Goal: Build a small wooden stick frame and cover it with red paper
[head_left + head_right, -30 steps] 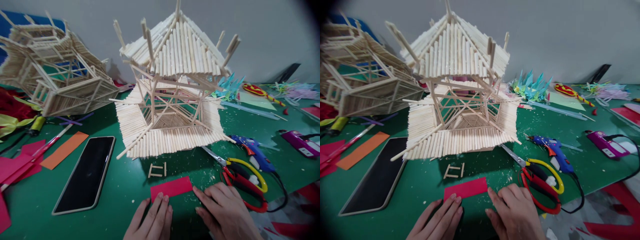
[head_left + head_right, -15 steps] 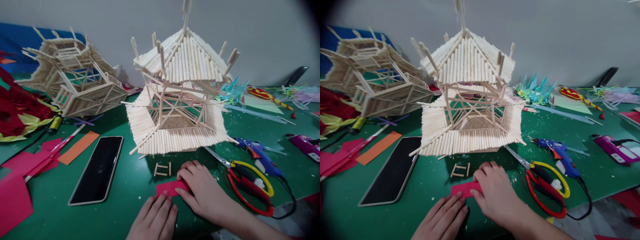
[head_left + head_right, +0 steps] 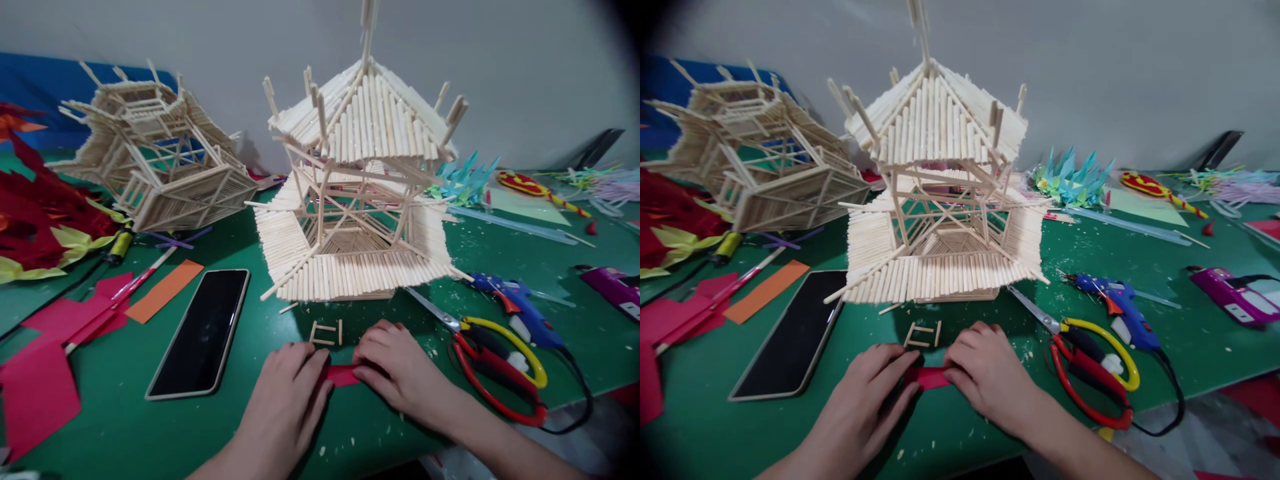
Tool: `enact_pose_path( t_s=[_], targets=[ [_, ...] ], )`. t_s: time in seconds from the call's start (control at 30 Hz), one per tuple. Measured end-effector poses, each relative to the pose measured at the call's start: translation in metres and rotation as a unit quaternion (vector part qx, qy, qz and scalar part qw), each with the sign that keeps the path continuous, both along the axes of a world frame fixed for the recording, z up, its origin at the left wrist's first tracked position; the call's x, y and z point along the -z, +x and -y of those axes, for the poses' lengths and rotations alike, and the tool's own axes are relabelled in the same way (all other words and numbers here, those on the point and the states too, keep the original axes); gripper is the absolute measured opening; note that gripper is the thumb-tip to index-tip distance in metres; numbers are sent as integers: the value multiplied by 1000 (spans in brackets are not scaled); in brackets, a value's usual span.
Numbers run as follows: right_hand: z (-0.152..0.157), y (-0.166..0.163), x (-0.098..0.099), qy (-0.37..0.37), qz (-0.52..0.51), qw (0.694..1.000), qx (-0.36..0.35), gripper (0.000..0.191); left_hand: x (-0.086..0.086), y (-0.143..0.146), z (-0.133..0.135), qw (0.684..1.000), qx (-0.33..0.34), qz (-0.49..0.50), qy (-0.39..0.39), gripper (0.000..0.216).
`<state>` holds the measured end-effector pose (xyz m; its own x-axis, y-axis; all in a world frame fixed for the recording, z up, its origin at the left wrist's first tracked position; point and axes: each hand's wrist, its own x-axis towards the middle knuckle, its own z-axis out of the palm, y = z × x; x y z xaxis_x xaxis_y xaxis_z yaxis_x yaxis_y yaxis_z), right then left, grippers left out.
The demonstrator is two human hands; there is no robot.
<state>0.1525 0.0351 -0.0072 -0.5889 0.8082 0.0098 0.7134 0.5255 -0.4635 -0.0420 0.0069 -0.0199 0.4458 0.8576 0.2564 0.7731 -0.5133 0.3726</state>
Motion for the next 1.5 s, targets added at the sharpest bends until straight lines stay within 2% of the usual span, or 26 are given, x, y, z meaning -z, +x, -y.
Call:
enact_pose_path(
  t_s=[0.13, 0.23, 0.4, 0.57, 0.77, 0.97, 1.13, 1.23, 1.37, 1.5],
  targets=[
    [-1, 1, 2, 5, -8, 1000, -2, 11, -3, 4, -5, 998, 4, -19, -53, 19],
    [-1, 3, 2, 14, -9, 1000, -6, 13, 0, 3, -6, 998, 25, -19, -61, 23],
    [-1, 9, 8, 62, -19, 997, -45, 15, 5, -3, -8, 996, 80, -35, -16, 23],
    [-1, 14, 11, 121, -17, 990, -75, 15, 3, -9, -9, 987, 143, -66, 22, 20],
    [2, 16, 11, 129, 4, 987, -94, 17, -1, -12, -7, 973, 186, -118, 64, 22],
    [5, 18, 9, 115, 18, 989, -91, 18, 2, -11, -3, 967, 179, -158, 89, 21],
    [6, 17, 2, 85, 12, 993, -86, 22, 4, -15, -1, 971, 164, -167, 47, 29],
    [7, 16, 4, 98, 2, 993, -72, 20, 6, -18, -2, 976, 162, -142, 18, 34],
    [7, 17, 11, 118, 6, 990, -81, 19, -3, -18, -4, 988, 129, -77, -24, 34],
    [7, 17, 14, 130, 22, 987, -93, 18, -14, -12, -6, 989, 125, -64, -42, 26]
  ],
)
